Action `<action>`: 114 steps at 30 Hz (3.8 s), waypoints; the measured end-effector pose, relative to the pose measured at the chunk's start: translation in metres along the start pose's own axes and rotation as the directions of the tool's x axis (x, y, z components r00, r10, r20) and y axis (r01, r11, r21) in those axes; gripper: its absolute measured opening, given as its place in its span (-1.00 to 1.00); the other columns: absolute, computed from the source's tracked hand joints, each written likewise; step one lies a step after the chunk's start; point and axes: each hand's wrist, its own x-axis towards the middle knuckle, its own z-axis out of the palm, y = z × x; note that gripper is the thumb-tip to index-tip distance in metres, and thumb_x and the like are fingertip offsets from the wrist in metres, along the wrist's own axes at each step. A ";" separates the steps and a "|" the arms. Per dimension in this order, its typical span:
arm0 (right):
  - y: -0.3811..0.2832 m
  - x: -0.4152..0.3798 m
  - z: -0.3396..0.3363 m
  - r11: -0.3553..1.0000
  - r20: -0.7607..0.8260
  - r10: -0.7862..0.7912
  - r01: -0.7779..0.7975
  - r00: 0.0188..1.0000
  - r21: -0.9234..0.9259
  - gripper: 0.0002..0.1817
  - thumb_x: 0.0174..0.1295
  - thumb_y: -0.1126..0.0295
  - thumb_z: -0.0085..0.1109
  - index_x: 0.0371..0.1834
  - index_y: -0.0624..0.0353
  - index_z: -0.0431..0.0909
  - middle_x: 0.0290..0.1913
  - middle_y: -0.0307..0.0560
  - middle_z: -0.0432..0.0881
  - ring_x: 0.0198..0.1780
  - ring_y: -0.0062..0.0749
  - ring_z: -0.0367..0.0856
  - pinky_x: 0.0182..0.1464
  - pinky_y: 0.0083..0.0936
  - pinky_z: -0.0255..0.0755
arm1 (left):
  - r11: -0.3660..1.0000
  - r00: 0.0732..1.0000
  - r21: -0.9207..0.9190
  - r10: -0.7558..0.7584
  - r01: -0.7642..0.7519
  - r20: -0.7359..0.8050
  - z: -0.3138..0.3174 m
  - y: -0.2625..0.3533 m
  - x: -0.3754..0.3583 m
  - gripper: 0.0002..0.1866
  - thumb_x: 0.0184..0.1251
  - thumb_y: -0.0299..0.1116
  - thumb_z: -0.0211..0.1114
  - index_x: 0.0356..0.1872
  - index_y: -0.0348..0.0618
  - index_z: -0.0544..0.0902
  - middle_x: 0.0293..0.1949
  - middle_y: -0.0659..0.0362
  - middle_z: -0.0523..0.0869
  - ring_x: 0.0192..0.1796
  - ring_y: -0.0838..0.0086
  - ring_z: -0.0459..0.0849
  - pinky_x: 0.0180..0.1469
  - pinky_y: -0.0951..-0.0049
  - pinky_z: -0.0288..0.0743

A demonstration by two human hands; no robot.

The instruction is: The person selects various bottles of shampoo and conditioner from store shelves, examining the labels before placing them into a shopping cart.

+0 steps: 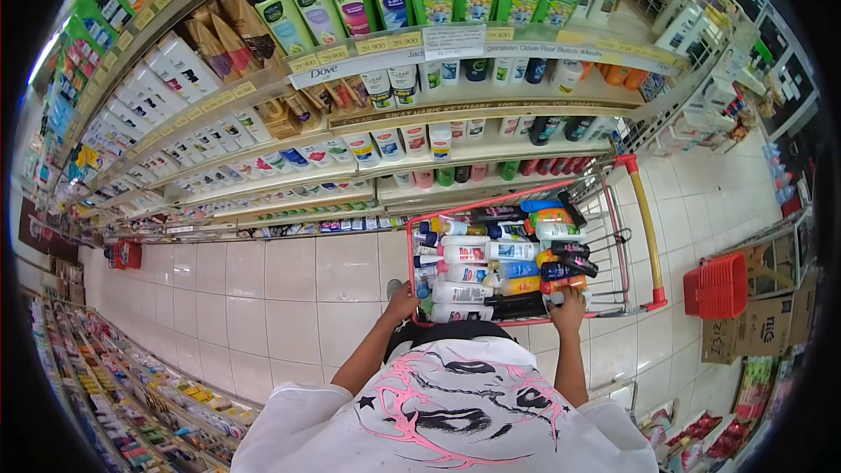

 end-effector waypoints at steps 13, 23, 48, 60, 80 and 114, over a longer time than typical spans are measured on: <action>0.008 -0.044 0.019 0.982 -0.281 0.188 -0.178 0.941 0.061 -0.22 0.19 0.14 0.22 0.44 0.21 0.17 0.46 0.18 0.18 0.52 0.10 0.05 0.50 0.20 -0.23 | 0.994 0.954 -0.067 -0.066 0.090 0.294 0.035 0.006 -0.005 -0.31 0.21 -0.45 0.23 0.40 -0.33 0.27 -0.09 0.02 0.72 -0.09 0.42 0.67 -0.08 0.43 0.52; 0.038 0.023 -0.014 0.918 -0.087 0.219 -0.235 0.972 -0.318 -0.25 -0.01 0.37 0.31 0.37 -0.05 0.36 0.41 -0.05 0.34 0.40 -0.17 0.32 0.43 0.26 -0.09 | 0.996 0.898 0.003 -0.087 0.095 0.431 0.003 0.037 -0.018 -0.52 0.46 -0.16 0.16 0.25 -0.24 0.50 0.03 0.13 0.67 0.03 0.44 0.62 0.06 0.44 0.47; -0.008 -0.001 -0.060 0.739 -0.493 0.658 -0.359 0.569 0.570 -0.63 0.28 0.26 0.28 -0.05 0.38 0.60 -0.27 -0.01 0.68 -0.29 -0.41 0.62 -0.17 -0.49 0.51 | 0.979 0.864 -0.037 0.196 -0.202 0.465 -0.057 0.158 0.055 -0.65 0.47 -0.30 0.19 0.17 -0.23 0.55 -0.06 0.06 0.71 -0.06 0.41 0.67 0.05 0.41 0.51; -0.165 -0.018 -0.110 0.429 -0.090 0.528 -0.173 0.845 0.886 -0.86 0.31 0.50 0.13 -0.11 0.26 0.54 -0.33 -0.21 0.58 -0.32 -0.59 0.56 -0.31 -0.57 0.54 | 0.411 0.380 0.091 0.706 -0.907 0.598 0.029 0.287 0.003 -0.33 0.28 -0.24 0.32 0.41 -0.10 0.33 0.29 -0.07 0.43 0.37 0.07 0.36 0.42 0.20 0.19; -0.240 0.259 -0.183 0.421 -0.292 -0.325 0.414 0.899 0.807 -0.57 0.07 0.33 0.45 -0.01 0.26 0.58 -0.25 -0.10 0.68 -0.23 -0.49 0.61 -0.15 -0.51 0.47 | 0.804 0.807 0.094 0.591 -0.587 -0.009 0.008 0.367 0.053 -0.52 0.40 -0.36 0.26 0.31 -0.18 0.42 0.26 0.03 0.50 0.30 0.31 0.50 0.29 0.30 0.41; -0.260 0.400 -0.108 0.486 -0.427 -0.412 0.591 0.805 0.644 -0.61 0.08 0.36 0.37 -0.04 0.28 0.60 -0.11 0.19 0.69 -0.05 0.07 0.67 0.01 -0.19 0.52 | 0.719 0.714 0.348 0.680 -0.602 -0.169 -0.011 0.445 0.261 -0.62 0.21 -0.35 0.36 -0.02 -0.33 0.52 -0.15 -0.10 0.73 -0.06 0.07 0.72 0.01 0.20 0.56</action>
